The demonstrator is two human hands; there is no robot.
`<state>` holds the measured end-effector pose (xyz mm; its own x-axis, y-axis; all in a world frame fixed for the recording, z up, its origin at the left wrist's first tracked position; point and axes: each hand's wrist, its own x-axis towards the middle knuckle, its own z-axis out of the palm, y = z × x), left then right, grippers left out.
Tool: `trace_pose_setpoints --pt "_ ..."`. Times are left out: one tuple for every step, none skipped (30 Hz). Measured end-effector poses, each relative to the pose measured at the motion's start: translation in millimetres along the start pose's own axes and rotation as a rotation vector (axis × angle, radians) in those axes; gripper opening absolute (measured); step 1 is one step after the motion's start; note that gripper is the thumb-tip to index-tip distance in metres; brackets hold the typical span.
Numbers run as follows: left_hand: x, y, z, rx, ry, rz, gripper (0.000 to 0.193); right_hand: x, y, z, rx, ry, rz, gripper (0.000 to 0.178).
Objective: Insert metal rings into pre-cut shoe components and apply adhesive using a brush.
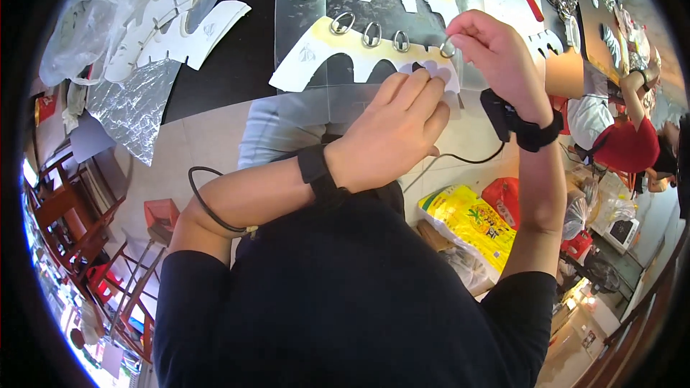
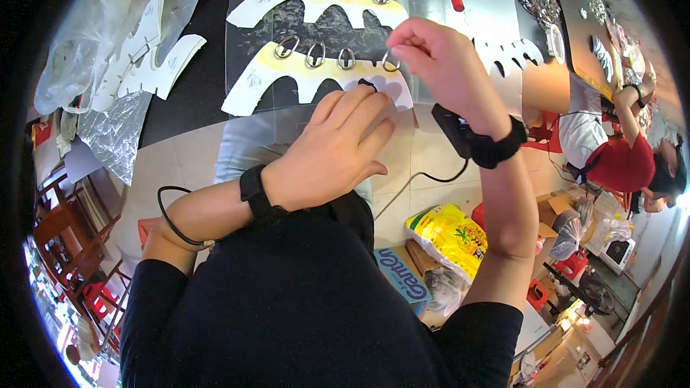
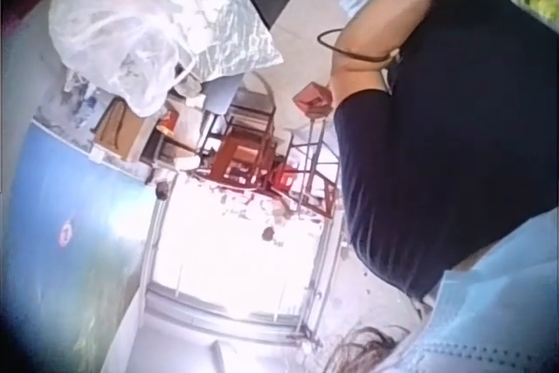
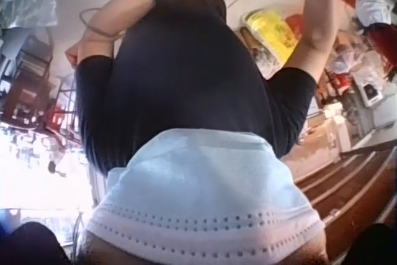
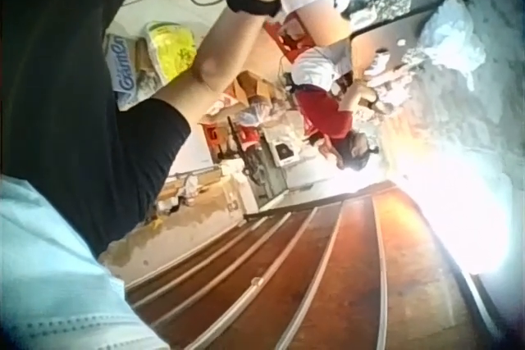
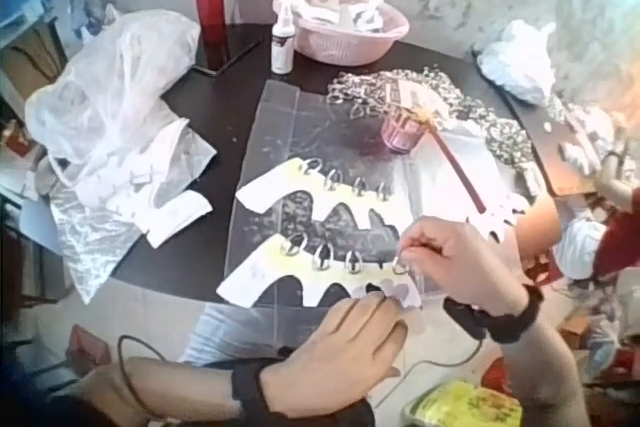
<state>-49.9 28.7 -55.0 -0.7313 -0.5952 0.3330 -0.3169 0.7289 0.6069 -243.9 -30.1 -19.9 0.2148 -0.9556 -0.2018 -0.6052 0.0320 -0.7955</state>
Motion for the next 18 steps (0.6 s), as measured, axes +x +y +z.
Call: trace_pose_setpoints --pt "0.9 -0.3 3.0 0.024 0.005 -0.01 0.057 2.1 -0.8 3.6 -0.002 -0.007 0.0 0.008" --pt "1.7 -0.4 5.6 0.022 0.008 -0.016 0.057 4.0 -1.4 6.2 -0.055 0.018 -0.046 0.008" --pt "2.4 -0.8 7.9 0.044 0.017 -0.026 0.058 6.0 -1.4 8.4 -0.108 0.042 -0.093 0.007" --pt "3.1 -1.3 9.4 0.065 0.025 -0.036 0.059 8.2 -1.1 10.0 -0.108 0.036 -0.091 0.007" --pt "3.2 -2.0 10.3 0.062 0.025 -0.041 0.059 10.1 -0.5 11.5 -0.113 0.028 -0.12 0.007" --pt "3.0 -2.7 10.9 0.066 0.018 -0.042 0.059 11.7 0.3 12.8 -0.116 0.019 -0.149 0.007" --pt "3.4 -4.0 11.4 0.07 0.009 -0.041 0.06 13.3 1.5 13.7 -0.115 0.016 -0.145 0.007" --pt "3.6 -4.9 11.6 0.067 0.006 -0.044 0.06 14.6 2.8 14.7 -0.123 0.009 -0.149 0.006" --pt "3.8 -5.4 11.4 0.076 -0.003 -0.044 0.06 15.6 4.0 15.7 -0.132 0.002 -0.154 0.006" --pt "4.5 -5.7 11.1 0.085 -0.013 -0.044 0.061 16.8 5.1 16.4 -0.13 0.0 -0.15 0.006" --pt "5.2 -5.9 10.7 0.082 -0.016 -0.045 0.061 17.7 6.2 17.3 -0.15 0.018 -0.163 0.005" --pt "6.0 -6.0 10.1 0.091 -0.029 -0.044 0.061 18.3 7.4 17.9 -0.169 0.036 -0.175 0.004" --pt "6.4 -5.9 9.5 0.102 -0.042 -0.043 0.061 18.9 8.6 18.6 -0.167 0.035 -0.172 0.004" --pt "6.7 -5.5 9.2 0.099 -0.046 -0.044 0.061 19.4 9.9 19.2 -0.183 0.05 -0.197 0.004" --pt "6.9 -4.9 9.0 0.103 -0.058 -0.049 0.061 19.8 11.1 19.8 -0.198 0.065 -0.222 0.004" --pt "7.8 -4.3 8.5 0.109 -0.068 -0.053 0.061 20.4 12.2 20.2 -0.197 0.065 -0.22 0.004" --pt "8.5 -3.6 7.9 0.108 -0.069 -0.053 0.061 20.9 13.4 20.8 -0.209 0.075 -0.241 0.004" --pt "9.2 -2.9 7.4 0.123 -0.074 -0.051 0.06 21.1 14.2 21.0 -0.221 0.086 -0.262 0.004"
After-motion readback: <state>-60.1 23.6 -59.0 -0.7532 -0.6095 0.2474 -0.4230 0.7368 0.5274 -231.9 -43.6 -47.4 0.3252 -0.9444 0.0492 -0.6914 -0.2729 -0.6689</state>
